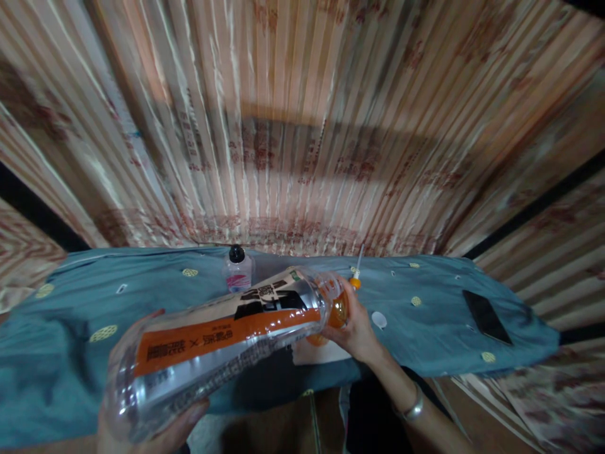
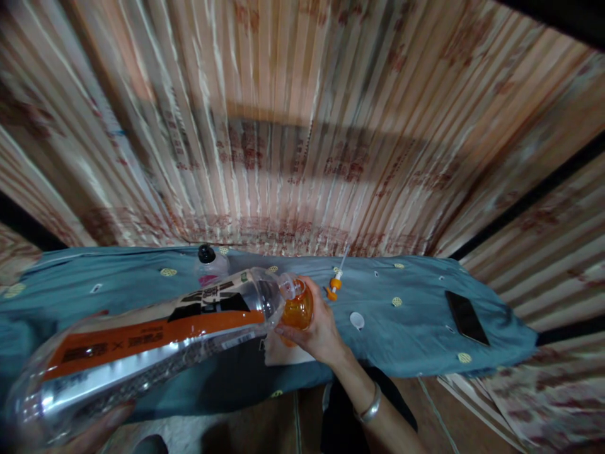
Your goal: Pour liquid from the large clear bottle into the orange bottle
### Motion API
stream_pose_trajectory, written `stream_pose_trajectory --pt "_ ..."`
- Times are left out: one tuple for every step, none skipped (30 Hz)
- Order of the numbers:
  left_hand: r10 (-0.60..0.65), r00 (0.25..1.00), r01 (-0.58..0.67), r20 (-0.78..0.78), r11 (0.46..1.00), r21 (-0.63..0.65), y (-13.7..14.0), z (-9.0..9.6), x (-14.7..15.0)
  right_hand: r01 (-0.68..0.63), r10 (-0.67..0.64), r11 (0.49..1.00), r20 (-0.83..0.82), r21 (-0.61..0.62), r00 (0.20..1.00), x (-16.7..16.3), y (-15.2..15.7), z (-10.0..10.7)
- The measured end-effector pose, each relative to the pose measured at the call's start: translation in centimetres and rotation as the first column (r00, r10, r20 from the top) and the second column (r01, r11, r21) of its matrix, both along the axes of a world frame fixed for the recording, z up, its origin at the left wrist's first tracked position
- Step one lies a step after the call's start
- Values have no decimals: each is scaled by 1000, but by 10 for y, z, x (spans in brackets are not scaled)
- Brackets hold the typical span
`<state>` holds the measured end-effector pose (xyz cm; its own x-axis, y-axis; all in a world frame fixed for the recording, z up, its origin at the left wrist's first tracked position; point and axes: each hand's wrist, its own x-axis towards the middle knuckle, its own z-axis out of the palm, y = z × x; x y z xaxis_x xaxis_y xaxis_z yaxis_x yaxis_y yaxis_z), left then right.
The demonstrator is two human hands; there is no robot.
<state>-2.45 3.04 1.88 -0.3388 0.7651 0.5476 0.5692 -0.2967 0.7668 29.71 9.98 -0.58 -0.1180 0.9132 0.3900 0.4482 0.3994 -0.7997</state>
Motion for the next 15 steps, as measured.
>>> stream_pose_trajectory --pt "4 1000 -4 9 1000 -1 -1 0 0 2 -2 1000 2 1 1000 0 0 0" --pt "-2 1000 2 19 1000 -8 -1 2 1 2 -2 1000 2 0 1000 0 0 0" --pt "-7 1000 7 28 1000 -18 -2 3 3 1 -1 1000 2 -2 1000 0 0 1" --pt "-9 999 10 35 1000 -22 -3 5 4 -3 3 1000 0 -3 1000 0 0 2" --pt "-10 999 12 48 999 -36 -3 7 6 -8 8 1000 -2 -3 1000 0 -1 2" --pt "-11 998 15 61 998 -55 -3 8 7 -10 10 1000 -4 -2 1000 0 -1 3" --pt "0 997 4 75 998 -57 -2 8 8 -10 10 1000 -4 -1 1000 0 -1 3" --pt "-5 998 7 67 999 -35 -2 8 8 -9 9 1000 -2 1 1000 -1 -1 3" --pt "-12 999 13 51 1000 -12 -1 7 7 -9 9 1000 1 2 1000 -1 -1 3" --pt "-17 999 17 40 1000 3 -1 5 6 -8 8 1000 5 2 1000 -1 -1 3" --pt "-24 999 24 30 1000 10 0 4 5 -5 5 1000 9 2 1000 0 -1 2" --pt "-23 999 23 27 1000 11 0 3 4 -2 2 1000 13 1 1000 0 -1 2" --pt "-21 999 21 29 1000 2 0 2 4 4 -4 1000 16 0 1000 0 -1 1" --pt "-21 999 22 31 1000 -11 0 2 3 12 -12 1000 20 -4 1000 0 -1 1" --pt "-21 999 22 34 999 -27 0 2 3 19 -19 1000 24 -10 1000 0 -1 0"
